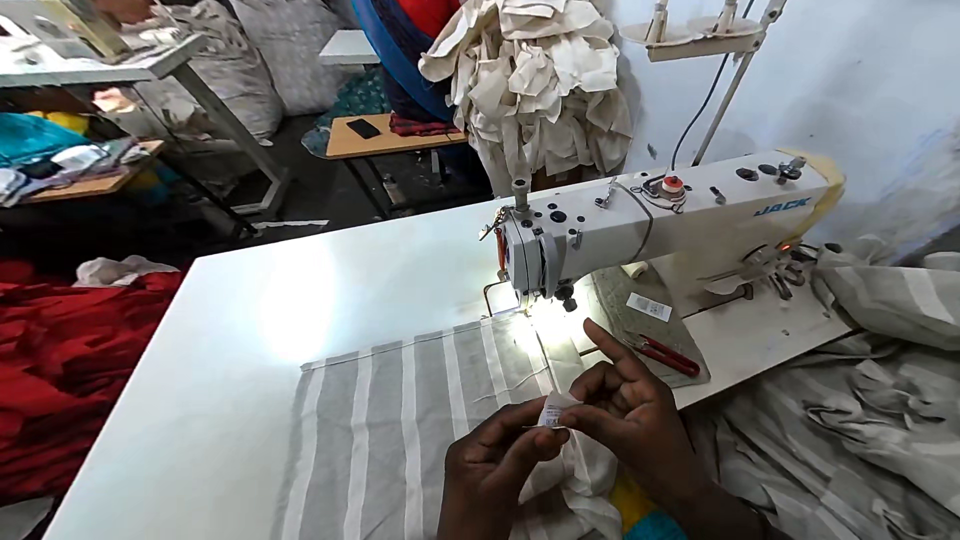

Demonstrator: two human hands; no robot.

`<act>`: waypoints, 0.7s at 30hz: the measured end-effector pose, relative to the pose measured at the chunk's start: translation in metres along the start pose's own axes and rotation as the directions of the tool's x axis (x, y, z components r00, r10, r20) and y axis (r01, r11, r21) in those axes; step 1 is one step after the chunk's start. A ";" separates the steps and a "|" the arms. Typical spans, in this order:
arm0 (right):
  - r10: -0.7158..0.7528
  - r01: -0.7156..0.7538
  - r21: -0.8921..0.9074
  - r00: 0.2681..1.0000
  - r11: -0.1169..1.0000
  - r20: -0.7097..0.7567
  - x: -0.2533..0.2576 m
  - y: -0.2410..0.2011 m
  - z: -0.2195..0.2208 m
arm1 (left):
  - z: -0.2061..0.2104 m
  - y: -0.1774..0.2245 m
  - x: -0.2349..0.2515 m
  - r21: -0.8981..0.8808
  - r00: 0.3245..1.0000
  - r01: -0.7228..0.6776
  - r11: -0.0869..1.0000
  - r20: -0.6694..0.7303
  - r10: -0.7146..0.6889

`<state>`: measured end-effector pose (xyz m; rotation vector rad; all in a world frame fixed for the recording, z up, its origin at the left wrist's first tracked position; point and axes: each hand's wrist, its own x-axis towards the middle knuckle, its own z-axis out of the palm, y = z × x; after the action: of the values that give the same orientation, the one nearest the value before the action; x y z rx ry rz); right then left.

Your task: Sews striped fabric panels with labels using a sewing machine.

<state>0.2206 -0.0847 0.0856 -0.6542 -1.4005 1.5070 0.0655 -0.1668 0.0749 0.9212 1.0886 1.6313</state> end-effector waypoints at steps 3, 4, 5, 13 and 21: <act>0.030 -0.030 0.107 1.000 0.994 0.007 -0.001 -0.001 0.002 | 0.001 -0.003 0.004 -0.044 1.000 -0.020 0.999 -0.018 0.019; 0.039 -0.040 0.133 0.999 0.990 0.013 -0.001 -0.001 0.002 | 0.001 -0.004 0.004 -0.028 0.999 -0.045 0.999 -0.026 0.044; 0.052 -0.054 0.158 0.998 0.986 0.018 0.000 -0.001 0.003 | 0.003 -0.004 0.005 -0.004 0.997 -0.075 0.997 -0.028 0.075; 0.071 -0.071 0.095 0.997 0.993 0.004 -0.001 -0.001 0.001 | 0.008 -0.002 0.006 0.093 0.987 -0.147 0.985 -0.047 0.152; 0.017 -0.018 -0.019 0.999 1.000 -0.033 -0.001 -0.001 -0.002 | 0.005 -0.001 0.001 0.174 0.986 -0.166 0.971 0.028 0.163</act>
<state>0.2228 -0.0854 0.0860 -0.7016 -1.3892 1.4919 0.0701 -0.1644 0.0758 1.1635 1.1881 1.6788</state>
